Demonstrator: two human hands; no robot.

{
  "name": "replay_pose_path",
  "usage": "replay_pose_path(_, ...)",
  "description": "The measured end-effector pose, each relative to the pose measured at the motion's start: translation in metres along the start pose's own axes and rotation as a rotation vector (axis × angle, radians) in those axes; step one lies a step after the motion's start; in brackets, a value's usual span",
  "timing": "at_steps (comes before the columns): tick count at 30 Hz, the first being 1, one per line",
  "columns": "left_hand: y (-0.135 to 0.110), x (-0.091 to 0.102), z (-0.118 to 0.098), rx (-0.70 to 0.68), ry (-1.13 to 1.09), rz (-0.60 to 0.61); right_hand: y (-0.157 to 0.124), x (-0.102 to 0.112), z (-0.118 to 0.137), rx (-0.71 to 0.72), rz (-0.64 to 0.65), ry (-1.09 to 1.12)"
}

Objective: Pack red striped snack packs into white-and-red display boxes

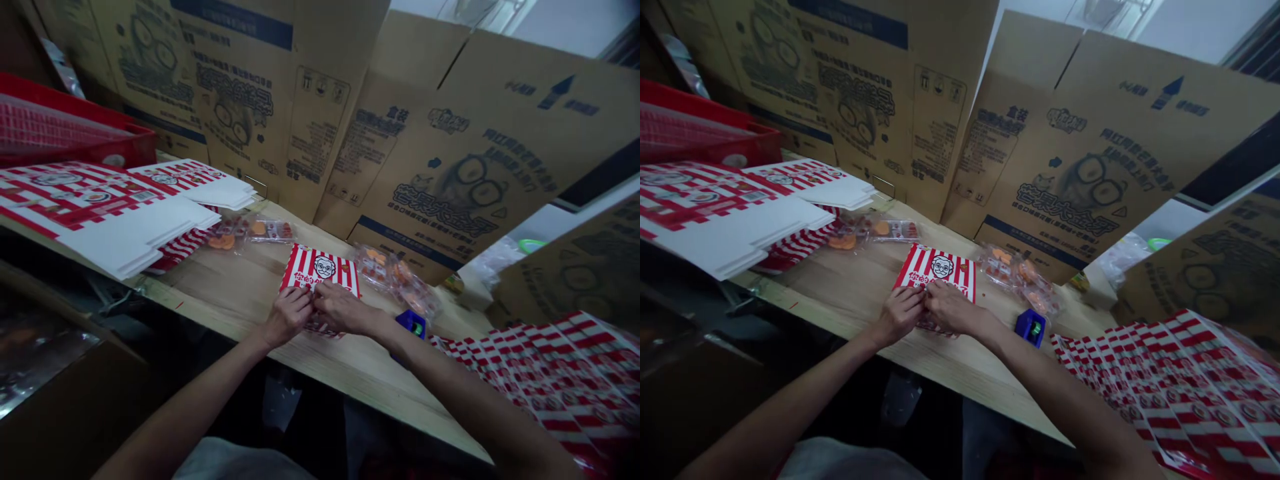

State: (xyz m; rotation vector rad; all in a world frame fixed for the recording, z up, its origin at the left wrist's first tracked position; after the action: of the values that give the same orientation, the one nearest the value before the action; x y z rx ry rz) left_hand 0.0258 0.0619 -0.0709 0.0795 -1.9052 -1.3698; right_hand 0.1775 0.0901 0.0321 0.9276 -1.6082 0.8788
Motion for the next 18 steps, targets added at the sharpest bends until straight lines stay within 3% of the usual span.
replay_pose_path(7,-0.002,0.0,0.0,0.019,-0.013,-0.003,0.012,-0.001,-0.001,-0.044,0.012,-0.167)
replay_pose_path(10,-0.001,0.003,-0.001,0.037,-0.044,0.058,0.013,0.003,-0.001,-0.043,0.038,-0.212)
replay_pose_path(13,0.001,0.005,-0.004,0.058,-0.065,0.075,0.012,0.008,-0.003,-0.053,0.067,-0.187)
replay_pose_path(18,0.0,-0.003,-0.008,0.123,0.0,-0.028,0.011,0.004,-0.019,-0.058,0.103,-0.028)
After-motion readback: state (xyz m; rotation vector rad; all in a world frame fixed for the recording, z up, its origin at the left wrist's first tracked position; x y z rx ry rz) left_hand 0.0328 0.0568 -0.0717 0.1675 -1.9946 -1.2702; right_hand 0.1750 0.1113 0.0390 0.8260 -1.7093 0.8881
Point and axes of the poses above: each hand's wrist, its own y-axis towards the middle knuckle, its own x-axis out of the back of the hand, z = x × y, the point moved 1 cm from there along y, towards the middle knuckle, and after that the axes turned 9 degrees about -y, right-handed, at the moved point
